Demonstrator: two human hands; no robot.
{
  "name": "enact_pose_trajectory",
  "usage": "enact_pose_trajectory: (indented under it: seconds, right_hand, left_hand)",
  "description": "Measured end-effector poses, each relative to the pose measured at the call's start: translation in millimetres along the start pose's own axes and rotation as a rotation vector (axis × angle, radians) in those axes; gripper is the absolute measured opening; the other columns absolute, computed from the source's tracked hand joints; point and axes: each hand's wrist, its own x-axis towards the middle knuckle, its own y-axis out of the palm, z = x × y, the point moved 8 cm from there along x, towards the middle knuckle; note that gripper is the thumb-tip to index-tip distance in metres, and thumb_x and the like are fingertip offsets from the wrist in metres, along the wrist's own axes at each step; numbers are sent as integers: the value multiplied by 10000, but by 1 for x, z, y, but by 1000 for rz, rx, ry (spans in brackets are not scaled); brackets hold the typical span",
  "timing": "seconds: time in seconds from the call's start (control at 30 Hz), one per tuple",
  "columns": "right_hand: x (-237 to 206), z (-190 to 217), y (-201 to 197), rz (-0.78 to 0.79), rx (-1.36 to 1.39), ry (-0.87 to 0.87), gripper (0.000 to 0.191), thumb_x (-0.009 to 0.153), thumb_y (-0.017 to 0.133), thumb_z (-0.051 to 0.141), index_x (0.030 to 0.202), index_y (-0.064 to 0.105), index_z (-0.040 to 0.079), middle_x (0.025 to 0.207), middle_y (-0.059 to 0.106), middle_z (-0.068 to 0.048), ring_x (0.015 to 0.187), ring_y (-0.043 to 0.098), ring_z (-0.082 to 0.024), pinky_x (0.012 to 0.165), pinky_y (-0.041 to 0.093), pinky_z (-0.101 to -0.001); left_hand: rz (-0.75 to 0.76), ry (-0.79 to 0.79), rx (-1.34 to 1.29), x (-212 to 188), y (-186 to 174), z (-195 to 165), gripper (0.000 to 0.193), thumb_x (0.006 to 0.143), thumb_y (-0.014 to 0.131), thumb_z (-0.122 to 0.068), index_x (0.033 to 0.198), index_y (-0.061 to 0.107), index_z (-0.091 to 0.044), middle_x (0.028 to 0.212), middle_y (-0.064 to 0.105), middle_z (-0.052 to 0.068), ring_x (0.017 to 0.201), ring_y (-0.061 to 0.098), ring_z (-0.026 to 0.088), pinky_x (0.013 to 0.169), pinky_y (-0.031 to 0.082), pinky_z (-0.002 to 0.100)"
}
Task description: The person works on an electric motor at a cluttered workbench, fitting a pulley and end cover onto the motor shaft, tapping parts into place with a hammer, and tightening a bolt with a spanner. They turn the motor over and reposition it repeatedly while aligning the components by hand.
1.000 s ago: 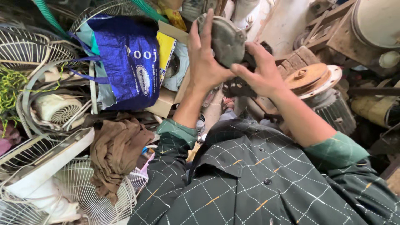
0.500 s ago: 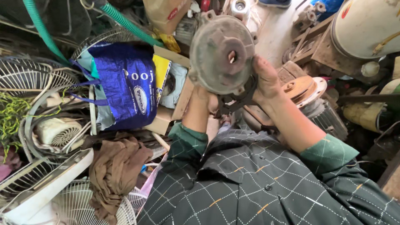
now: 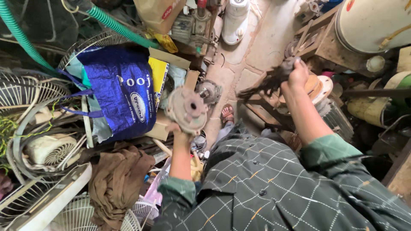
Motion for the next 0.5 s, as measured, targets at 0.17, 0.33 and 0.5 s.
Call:
enact_pose_trajectory:
  seconds: [0.17, 0.33, 0.5]
  right_hand:
    - [-8, 1, 137, 378, -40, -114, 267, 1062, 592, 126, 1297, 594, -1, 1186, 683, -144, 1058, 690, -271, 960, 583, -421]
    - [-194, 8, 229, 742, -192, -149, 390, 1136, 608, 180, 1475, 542, -1, 1423, 625, -150, 1273, 642, -248, 1139, 515, -377]
    - [-341, 2, 284, 1334, -577, -924, 310, 942, 744, 73, 1249, 715, 53, 1170, 540, -195, 1024, 571, -295, 905, 501, -365]
  left_hand:
    - [13, 44, -75, -11, -4, -2, 1319, 610, 817, -706, 1647, 182, -195, 1649, 345, 132, 1523, 408, 325, 1293, 354, 510]
    - [108, 202, -152, 21, 35, -33, 1320, 616, 780, -753, 1649, 192, -179, 1641, 354, 140, 1516, 410, 333, 1295, 350, 515]
    - [267, 231, -198, 39, 79, -53, 1325, 622, 743, -799, 1650, 202, -163, 1633, 363, 148, 1509, 413, 342, 1297, 346, 521]
